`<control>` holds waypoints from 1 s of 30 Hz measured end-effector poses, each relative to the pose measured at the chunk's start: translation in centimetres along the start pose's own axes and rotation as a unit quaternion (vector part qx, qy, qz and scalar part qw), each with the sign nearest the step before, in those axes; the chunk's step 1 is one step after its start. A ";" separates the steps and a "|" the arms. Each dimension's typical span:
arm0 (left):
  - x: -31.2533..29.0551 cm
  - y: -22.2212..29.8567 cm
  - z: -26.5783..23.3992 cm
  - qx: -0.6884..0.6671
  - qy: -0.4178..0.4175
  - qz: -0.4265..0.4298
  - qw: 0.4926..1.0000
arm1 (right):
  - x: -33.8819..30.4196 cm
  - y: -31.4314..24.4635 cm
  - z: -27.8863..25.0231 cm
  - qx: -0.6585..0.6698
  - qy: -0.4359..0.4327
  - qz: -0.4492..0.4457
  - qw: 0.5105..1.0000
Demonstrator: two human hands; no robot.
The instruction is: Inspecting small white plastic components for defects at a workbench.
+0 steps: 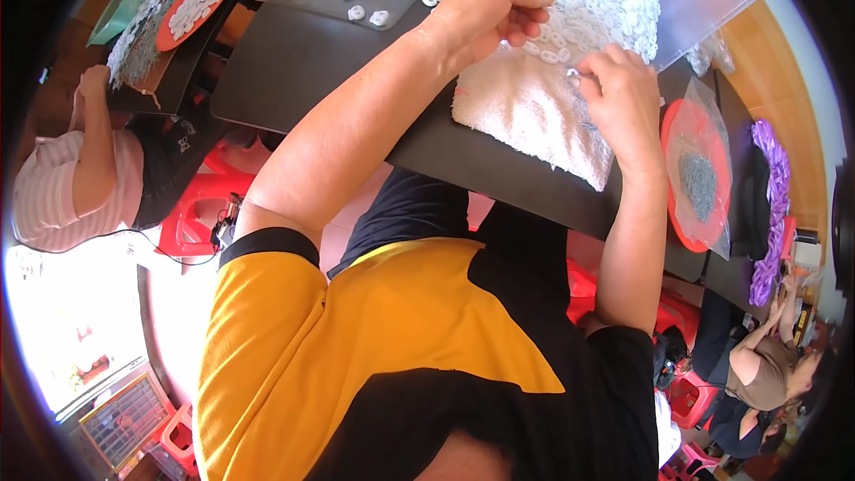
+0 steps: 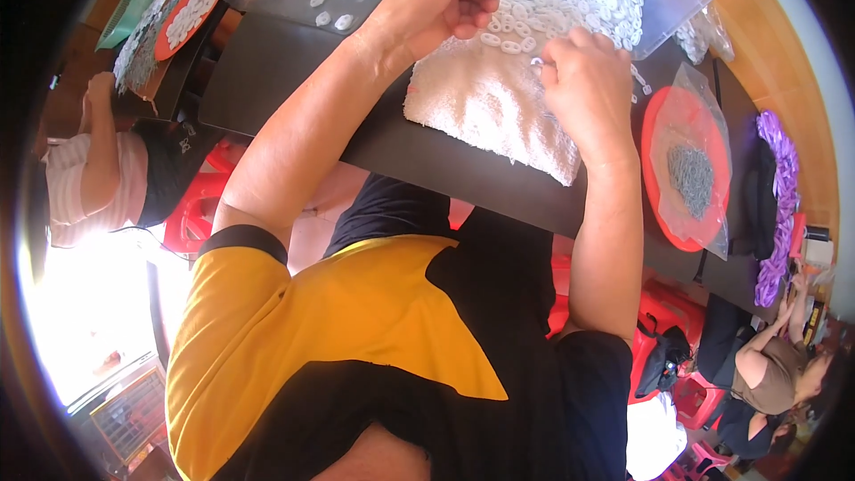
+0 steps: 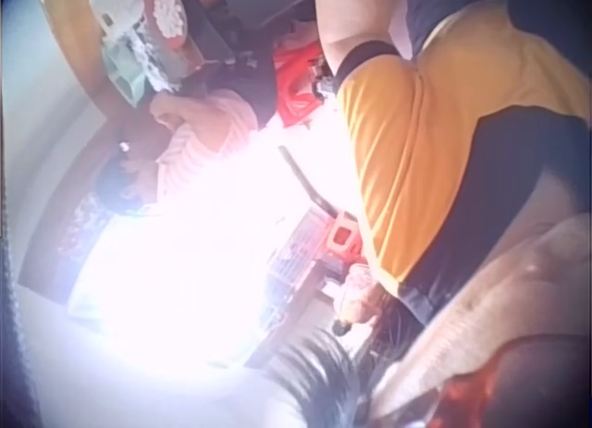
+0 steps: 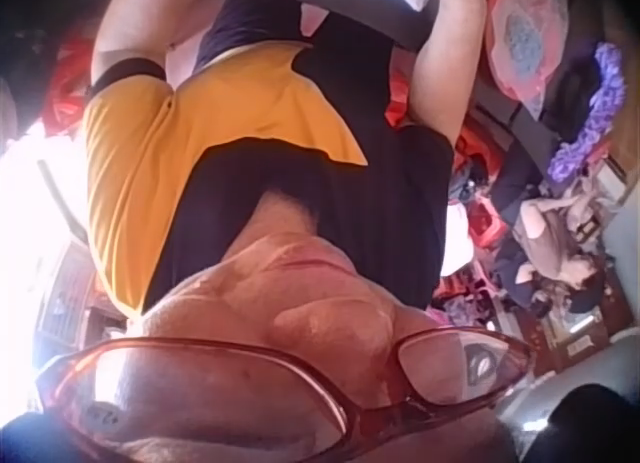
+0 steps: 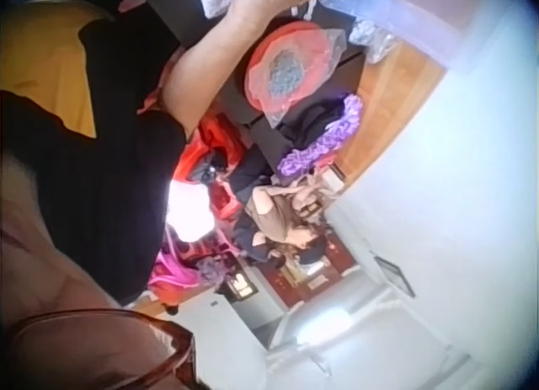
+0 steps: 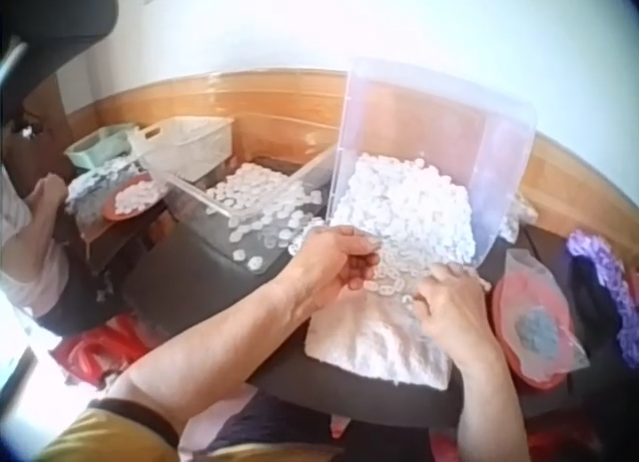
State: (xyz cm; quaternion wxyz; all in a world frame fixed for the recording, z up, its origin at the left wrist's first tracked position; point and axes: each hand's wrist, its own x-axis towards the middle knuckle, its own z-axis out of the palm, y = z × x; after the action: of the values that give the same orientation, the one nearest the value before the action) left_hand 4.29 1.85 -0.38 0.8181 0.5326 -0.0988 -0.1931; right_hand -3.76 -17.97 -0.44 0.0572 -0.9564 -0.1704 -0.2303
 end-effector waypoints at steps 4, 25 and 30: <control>0.0 0.2 -0.3 0.003 0.021 0.009 1.000 | 0.3 -0.5 -0.1 0.027 -0.038 -0.006 0.999; 0.0 0.4 -0.1 -0.049 0.105 0.052 0.992 | 4.3 -2.0 1.1 0.125 -0.033 -0.145 0.981; -0.2 0.6 0.0 -0.033 0.110 0.043 0.992 | 4.6 -1.2 2.3 0.151 -0.052 -0.165 0.973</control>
State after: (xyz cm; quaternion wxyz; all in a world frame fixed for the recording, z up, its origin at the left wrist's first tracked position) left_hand 4.26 2.15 0.22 0.8485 0.5189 -0.0246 -0.1011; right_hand 0.64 -15.06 -0.28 0.1535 -0.9059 -0.3616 -0.1583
